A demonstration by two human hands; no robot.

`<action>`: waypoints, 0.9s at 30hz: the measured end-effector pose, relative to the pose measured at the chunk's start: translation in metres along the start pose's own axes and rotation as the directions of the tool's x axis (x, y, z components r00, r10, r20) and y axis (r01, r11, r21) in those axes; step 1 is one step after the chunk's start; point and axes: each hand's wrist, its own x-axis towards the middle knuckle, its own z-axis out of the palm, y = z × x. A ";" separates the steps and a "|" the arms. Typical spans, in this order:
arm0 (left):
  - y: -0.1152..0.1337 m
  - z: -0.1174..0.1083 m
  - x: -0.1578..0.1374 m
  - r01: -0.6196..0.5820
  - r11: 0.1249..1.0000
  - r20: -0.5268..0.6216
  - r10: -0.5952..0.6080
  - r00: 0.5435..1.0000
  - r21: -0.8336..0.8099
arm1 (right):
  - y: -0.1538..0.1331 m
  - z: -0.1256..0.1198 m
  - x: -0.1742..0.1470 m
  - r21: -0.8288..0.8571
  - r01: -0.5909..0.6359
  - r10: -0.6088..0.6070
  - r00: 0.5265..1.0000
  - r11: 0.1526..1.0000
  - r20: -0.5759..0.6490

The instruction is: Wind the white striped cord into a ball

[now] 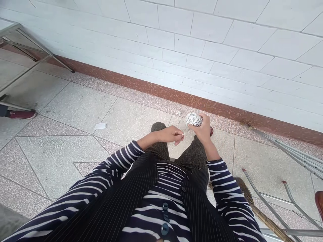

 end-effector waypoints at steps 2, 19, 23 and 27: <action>0.003 -0.013 0.004 0.020 0.994 -0.025 -0.018 1.000 0.104 | 0.008 0.010 -0.009 0.079 -0.099 0.087 0.987 0.992 0.136; -0.021 0.006 0.012 0.153 0.899 -0.316 -0.018 0.949 0.409 | 0.036 0.022 -0.070 0.490 -0.614 0.306 0.763 0.618 0.569; -0.019 0.011 0.010 0.142 0.916 -0.331 -0.010 0.943 0.376 | 0.035 0.025 -0.080 0.499 -0.637 0.313 0.747 0.588 0.586; -0.023 0.010 0.010 0.155 0.923 -0.324 -0.034 0.945 0.353 | 0.034 0.025 -0.080 0.464 -0.648 0.357 0.741 0.605 0.569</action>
